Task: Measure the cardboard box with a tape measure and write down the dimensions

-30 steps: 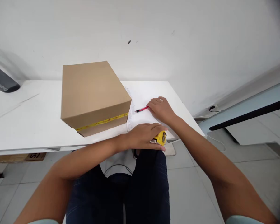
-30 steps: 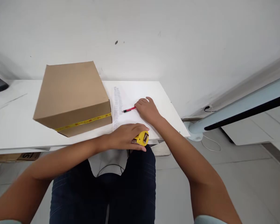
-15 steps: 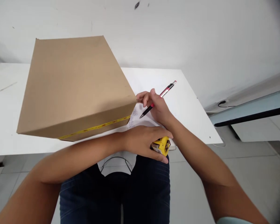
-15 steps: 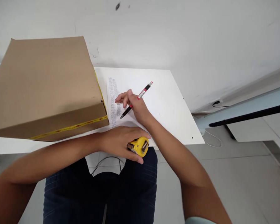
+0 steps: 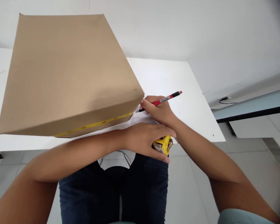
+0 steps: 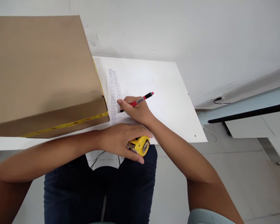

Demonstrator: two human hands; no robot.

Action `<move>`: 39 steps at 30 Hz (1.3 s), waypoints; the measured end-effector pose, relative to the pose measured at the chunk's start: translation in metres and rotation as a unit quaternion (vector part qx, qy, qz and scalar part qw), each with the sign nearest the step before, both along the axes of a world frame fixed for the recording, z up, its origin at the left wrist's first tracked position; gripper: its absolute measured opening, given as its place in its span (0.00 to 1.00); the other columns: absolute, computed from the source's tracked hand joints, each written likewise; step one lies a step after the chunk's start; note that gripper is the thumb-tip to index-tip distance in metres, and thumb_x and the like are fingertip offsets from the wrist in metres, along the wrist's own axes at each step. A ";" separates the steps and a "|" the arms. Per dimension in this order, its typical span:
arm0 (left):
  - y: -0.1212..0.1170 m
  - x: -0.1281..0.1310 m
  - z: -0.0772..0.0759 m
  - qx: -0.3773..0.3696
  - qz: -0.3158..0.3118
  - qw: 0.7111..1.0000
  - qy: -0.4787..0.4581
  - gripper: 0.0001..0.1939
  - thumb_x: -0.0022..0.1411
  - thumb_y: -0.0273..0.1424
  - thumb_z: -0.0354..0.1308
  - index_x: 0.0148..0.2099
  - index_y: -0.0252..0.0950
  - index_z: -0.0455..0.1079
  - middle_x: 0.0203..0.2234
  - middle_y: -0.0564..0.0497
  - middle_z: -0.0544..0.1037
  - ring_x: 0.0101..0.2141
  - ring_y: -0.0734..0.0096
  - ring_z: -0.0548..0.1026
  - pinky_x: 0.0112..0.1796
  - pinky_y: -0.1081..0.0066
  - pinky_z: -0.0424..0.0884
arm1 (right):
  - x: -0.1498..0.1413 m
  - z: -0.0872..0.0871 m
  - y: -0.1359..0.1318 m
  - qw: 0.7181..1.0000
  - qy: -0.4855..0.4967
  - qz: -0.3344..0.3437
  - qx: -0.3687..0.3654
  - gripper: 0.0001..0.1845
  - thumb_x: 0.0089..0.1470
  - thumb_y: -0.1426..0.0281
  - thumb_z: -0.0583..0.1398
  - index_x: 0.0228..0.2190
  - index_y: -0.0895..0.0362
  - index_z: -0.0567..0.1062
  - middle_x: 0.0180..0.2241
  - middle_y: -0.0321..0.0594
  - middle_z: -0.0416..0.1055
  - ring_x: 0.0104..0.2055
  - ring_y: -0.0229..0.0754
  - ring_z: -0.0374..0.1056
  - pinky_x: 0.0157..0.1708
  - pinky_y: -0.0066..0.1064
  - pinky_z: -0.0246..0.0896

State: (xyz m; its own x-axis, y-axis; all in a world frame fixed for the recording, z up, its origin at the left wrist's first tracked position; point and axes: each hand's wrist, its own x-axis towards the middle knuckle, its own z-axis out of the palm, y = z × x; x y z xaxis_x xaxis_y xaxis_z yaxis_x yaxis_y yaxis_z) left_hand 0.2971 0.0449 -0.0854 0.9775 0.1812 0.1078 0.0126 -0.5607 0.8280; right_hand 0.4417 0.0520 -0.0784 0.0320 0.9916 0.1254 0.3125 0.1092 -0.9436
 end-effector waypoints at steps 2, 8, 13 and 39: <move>0.000 0.000 0.000 0.001 0.001 1.000 -0.005 0.33 0.58 0.49 0.69 0.61 0.41 0.67 0.53 0.47 0.79 0.51 0.57 0.77 0.50 0.63 0.70 | 0.000 0.000 0.001 1.000 0.000 0.002 0.000 0.27 0.55 0.47 0.66 0.17 0.54 0.76 0.16 0.32 0.64 0.22 0.36 0.59 0.24 0.31 0.55; -0.001 0.002 -0.001 -0.002 0.007 1.000 -0.006 0.33 0.58 0.49 0.69 0.61 0.41 0.67 0.52 0.47 0.79 0.50 0.57 0.77 0.48 0.63 0.70 | 0.001 0.000 0.002 1.000 -0.004 0.008 -0.006 0.26 0.56 0.50 0.66 0.16 0.54 0.74 0.16 0.31 0.64 0.22 0.34 0.59 0.24 0.30 0.55; -0.001 0.001 -0.001 -0.010 -0.001 1.000 -0.004 0.34 0.59 0.50 0.68 0.62 0.40 0.66 0.54 0.45 0.78 0.52 0.57 0.76 0.51 0.63 0.69 | 0.002 0.000 0.003 1.000 -0.004 0.013 -0.012 0.24 0.55 0.52 0.66 0.17 0.55 0.76 0.16 0.31 0.65 0.23 0.35 0.61 0.26 0.31 0.58; -0.001 0.001 0.001 -0.012 -0.006 1.000 0.001 0.33 0.59 0.48 0.69 0.61 0.40 0.65 0.53 0.46 0.78 0.51 0.58 0.76 0.50 0.63 0.68 | 0.003 -0.005 0.000 0.999 -0.020 -0.031 0.010 0.22 0.59 0.63 0.63 0.16 0.55 0.72 0.17 0.30 0.64 0.22 0.33 0.59 0.23 0.28 0.55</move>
State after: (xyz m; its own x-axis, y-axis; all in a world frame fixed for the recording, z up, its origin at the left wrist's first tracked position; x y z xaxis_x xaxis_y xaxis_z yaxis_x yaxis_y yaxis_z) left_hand 0.2984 0.0439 -0.0843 0.9799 0.1713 0.1025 0.0065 -0.5409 0.8410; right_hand 0.4450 0.0516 -0.0834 0.0881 0.9852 0.1472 0.3564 0.1068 -0.9282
